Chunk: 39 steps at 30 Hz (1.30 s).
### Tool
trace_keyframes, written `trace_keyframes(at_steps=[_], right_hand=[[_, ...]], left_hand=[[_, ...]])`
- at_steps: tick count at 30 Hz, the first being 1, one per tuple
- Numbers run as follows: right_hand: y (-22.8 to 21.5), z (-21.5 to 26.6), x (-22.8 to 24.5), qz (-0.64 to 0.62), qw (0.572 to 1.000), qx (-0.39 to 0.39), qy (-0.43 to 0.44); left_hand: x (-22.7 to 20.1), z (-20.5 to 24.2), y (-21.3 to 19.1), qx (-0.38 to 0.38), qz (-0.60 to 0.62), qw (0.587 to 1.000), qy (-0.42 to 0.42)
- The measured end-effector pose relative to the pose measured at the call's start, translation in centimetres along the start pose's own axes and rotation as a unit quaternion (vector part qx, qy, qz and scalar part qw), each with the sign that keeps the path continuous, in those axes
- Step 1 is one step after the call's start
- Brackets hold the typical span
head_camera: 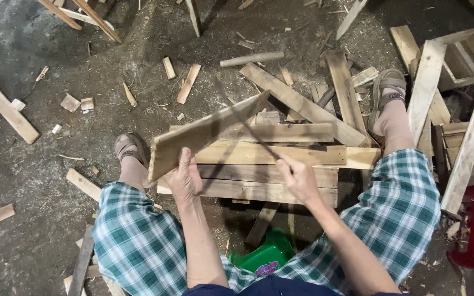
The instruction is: The person holds wooden slats by hand and uses a large curved woodcraft knife to split, trim, and shave them into smaller strips over a pile of scrap wood.
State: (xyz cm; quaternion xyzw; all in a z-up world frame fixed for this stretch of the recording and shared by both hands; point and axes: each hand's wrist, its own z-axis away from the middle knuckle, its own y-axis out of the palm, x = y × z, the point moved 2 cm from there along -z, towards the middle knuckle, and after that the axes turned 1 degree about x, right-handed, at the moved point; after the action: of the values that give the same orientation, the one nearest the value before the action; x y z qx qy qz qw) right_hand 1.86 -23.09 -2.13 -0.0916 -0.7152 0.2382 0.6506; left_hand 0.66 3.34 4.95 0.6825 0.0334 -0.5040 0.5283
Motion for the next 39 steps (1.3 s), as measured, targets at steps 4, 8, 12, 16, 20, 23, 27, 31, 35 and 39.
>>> trace_keyframes(at_steps=[4,8,12,16,20,23,27,31,35,39], right_hand=[[0.4,0.3,2.5,0.006,0.998,0.008,-0.061],[-0.2,0.4,4.4,-0.007,0.989,0.011,-0.145],[0.3,0.5,2.5,-0.005,0.991,-0.002,-0.131],[0.8,0.7,-0.5,-0.009,0.993,-0.001,-0.119],[0.2,0.5,0.5,-0.028,0.998,-0.004,-0.063],[0.1,0.3,0.7,-0.004,0.998,0.001,-0.061],[1.1,1.1,-1.8,0.017,0.997,0.0,-0.069],[2.4,1.7,0.7,-0.003,0.994,0.005,-0.111],[2.4,2.4,3.8,-0.007,0.987,0.0,-0.161],[2.4,2.9,4.5,-0.002,0.986,0.024,-0.166]], left_hand=[[2.1,-1.2,-2.3,0.043,-0.039,0.998,0.037],[-0.2,-0.6,0.1,0.192,-0.117,0.973,0.043],[-0.5,1.4,1.6,0.05,-0.03,0.998,0.033],[1.6,0.9,1.6,0.009,0.044,0.999,0.029],[-0.6,0.4,2.8,0.209,-0.072,0.972,0.085],[-1.6,0.5,2.7,0.188,-0.057,0.974,0.117],[-1.4,-0.3,1.5,0.19,-0.033,0.964,0.182],[-1.2,-0.9,0.2,0.192,-0.011,0.967,0.167],[-0.8,-1.6,-1.2,0.193,-0.025,0.968,0.158],[-1.8,-1.4,-0.4,0.209,0.0,0.964,0.166]])
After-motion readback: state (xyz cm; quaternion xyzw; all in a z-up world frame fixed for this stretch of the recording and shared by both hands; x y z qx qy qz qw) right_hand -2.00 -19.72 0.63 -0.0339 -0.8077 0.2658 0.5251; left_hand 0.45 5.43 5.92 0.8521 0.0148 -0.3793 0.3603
